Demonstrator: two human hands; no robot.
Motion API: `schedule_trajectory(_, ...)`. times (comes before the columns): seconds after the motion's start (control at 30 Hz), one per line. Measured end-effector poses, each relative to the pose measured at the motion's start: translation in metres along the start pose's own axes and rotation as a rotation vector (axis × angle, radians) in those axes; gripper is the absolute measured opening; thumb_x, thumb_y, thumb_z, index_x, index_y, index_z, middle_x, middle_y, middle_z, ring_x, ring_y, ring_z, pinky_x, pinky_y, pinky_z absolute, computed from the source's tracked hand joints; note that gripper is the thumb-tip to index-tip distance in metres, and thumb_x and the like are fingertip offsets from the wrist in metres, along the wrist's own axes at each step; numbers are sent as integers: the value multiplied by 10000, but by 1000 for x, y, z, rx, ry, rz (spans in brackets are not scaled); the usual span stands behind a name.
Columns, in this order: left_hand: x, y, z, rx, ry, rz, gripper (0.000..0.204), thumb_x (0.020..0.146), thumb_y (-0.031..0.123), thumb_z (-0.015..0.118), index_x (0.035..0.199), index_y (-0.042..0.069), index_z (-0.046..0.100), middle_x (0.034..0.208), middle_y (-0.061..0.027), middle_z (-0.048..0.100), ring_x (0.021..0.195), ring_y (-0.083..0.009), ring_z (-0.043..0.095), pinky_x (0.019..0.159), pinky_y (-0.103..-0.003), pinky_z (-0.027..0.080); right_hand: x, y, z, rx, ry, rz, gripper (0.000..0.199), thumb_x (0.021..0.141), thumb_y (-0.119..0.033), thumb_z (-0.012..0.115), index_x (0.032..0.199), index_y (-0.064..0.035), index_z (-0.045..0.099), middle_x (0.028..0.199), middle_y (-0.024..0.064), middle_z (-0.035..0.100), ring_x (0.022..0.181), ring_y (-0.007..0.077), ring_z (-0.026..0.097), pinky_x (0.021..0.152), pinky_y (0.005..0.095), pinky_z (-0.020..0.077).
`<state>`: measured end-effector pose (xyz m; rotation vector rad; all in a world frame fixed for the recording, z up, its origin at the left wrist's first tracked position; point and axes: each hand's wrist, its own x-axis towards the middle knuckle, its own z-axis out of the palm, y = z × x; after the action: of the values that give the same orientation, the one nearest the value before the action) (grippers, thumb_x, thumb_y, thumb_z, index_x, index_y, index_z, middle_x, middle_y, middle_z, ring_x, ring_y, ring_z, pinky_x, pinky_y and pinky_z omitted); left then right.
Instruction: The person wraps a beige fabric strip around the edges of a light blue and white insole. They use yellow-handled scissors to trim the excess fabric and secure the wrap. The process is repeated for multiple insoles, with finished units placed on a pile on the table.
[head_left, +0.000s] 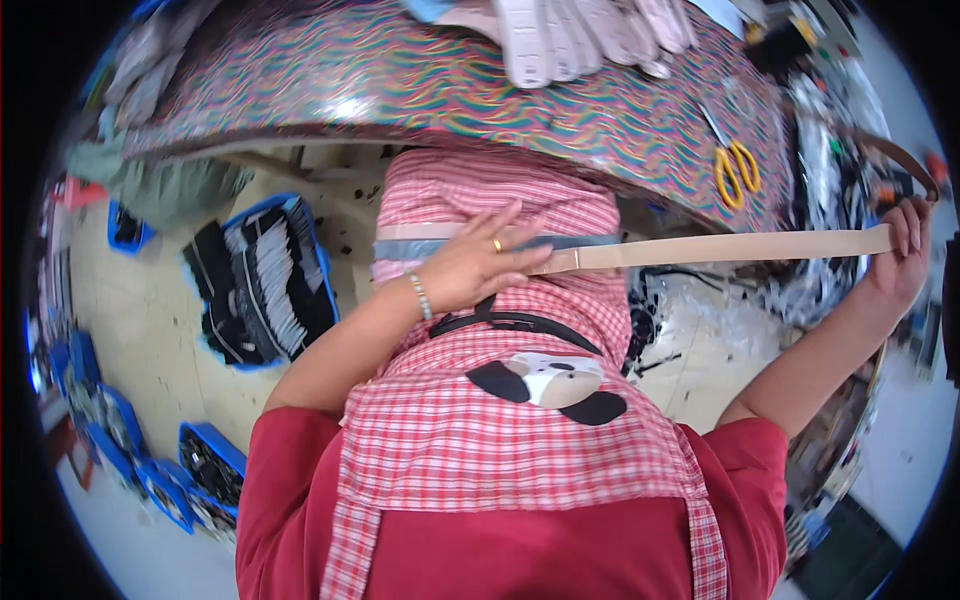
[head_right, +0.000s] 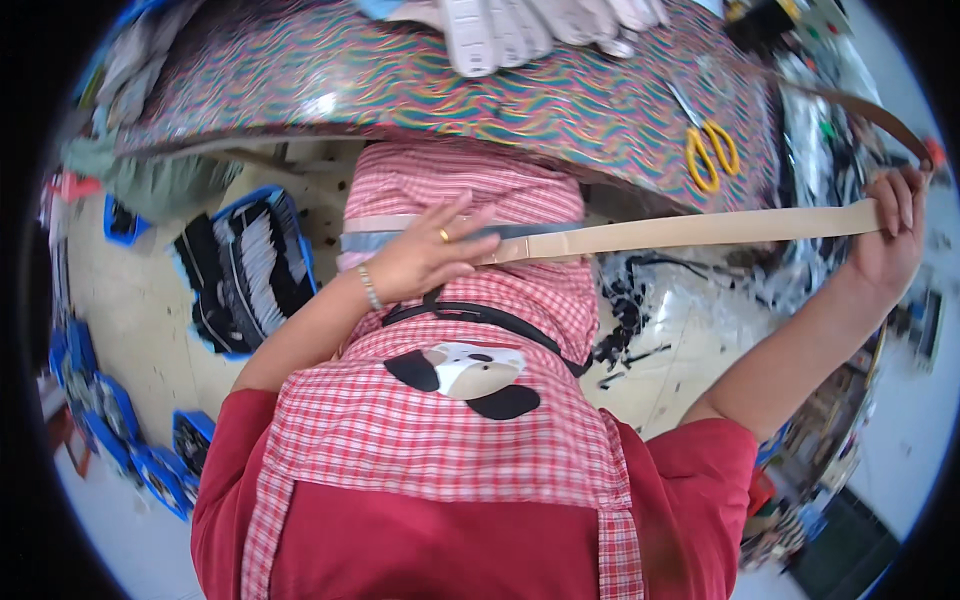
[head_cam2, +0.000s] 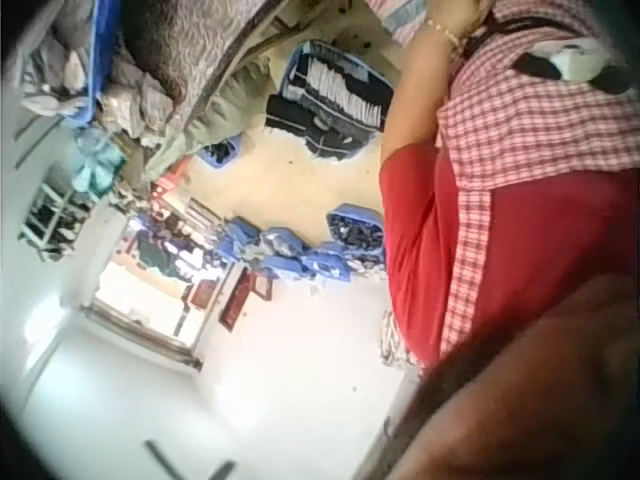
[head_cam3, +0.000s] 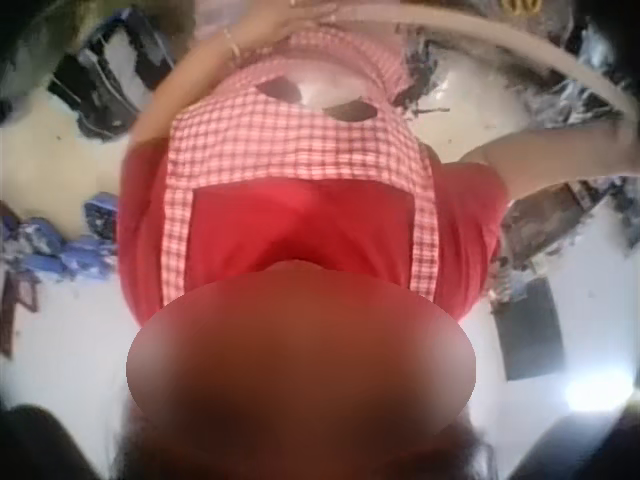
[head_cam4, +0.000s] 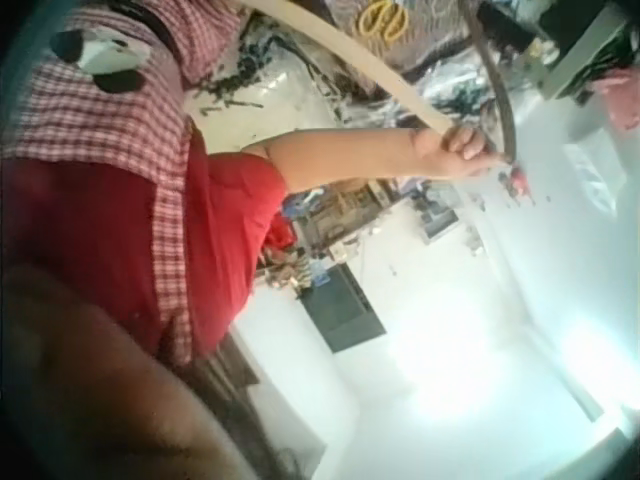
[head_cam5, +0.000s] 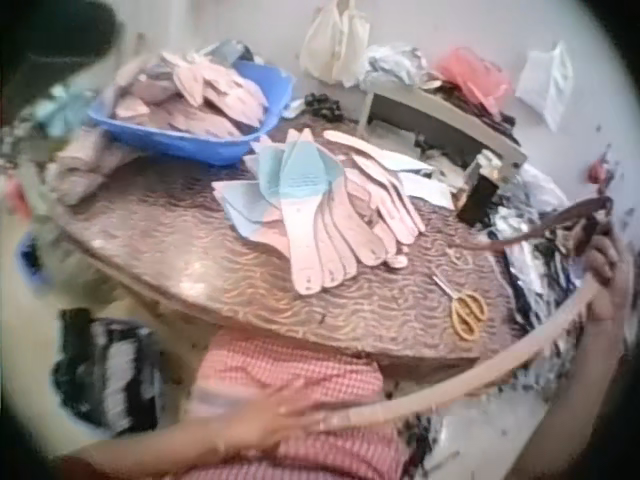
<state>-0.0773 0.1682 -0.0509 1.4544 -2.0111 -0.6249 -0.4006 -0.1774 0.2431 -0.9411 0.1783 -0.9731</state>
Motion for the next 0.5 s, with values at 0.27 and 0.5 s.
schedule_trajectory(0.27,7,-26,26,-157,-324,-172,335,953,221,502,1277,178,577,1435,-87,423,1368,-344,307,1124,-451,237,-139,-154,-39,-615,645,-506,191,936,-90,507,1070,45,534,829,48,525,585,79,461,476,184,377)
schedule_trajectory(0.5,174,124,-89,-916,-224,-13,426,989,278,422,1259,-28,545,1355,-182,496,1275,-260,459,1059,-364,345,-152,-39,28,-938,444,121,203,899,-118,581,1068,-6,582,845,33,576,599,72,528,496,196,432)
